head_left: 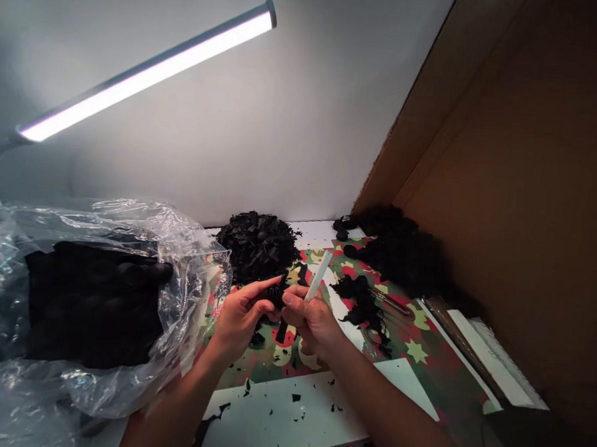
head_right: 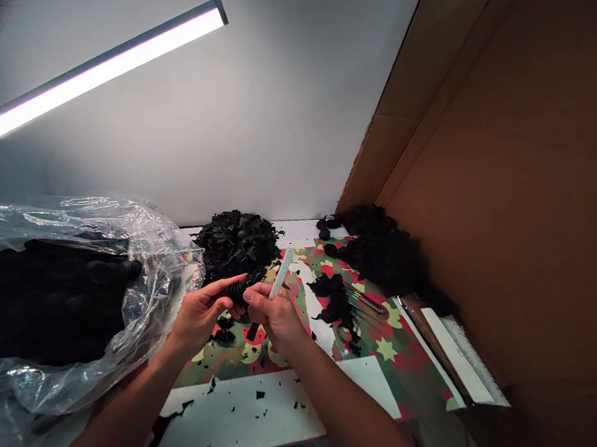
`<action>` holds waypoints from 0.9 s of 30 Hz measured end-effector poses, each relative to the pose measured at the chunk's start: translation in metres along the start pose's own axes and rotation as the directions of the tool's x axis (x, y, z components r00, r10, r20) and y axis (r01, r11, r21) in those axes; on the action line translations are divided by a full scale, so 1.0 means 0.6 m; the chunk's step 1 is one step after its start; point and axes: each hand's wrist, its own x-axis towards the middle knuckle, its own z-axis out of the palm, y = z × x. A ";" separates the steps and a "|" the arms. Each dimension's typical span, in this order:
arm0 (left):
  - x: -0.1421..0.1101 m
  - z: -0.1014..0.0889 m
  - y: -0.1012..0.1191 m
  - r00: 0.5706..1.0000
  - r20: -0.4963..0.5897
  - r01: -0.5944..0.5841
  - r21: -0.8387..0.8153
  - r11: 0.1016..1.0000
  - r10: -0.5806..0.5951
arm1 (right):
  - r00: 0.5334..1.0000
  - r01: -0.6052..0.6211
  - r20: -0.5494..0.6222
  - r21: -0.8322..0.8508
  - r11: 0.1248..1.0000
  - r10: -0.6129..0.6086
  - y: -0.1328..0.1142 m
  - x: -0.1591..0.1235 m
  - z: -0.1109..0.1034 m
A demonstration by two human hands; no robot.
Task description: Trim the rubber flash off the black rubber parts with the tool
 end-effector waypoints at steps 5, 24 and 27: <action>-0.040 -0.038 0.065 0.924 -0.118 -0.255 0.516 0.818 0.363 | 0.987 0.085 -0.135 -0.002 0.996 -0.085 0.009 0.003 -0.017; -0.139 -0.135 0.089 0.964 0.267 -0.193 0.715 0.672 -0.007 | 0.898 0.193 -0.327 -0.308 0.932 -0.294 0.009 0.017 -0.052; -0.174 -0.109 0.029 0.845 0.406 -0.110 0.768 0.631 -0.348 | 0.890 0.236 -0.282 -0.388 0.891 -0.359 0.009 0.019 -0.056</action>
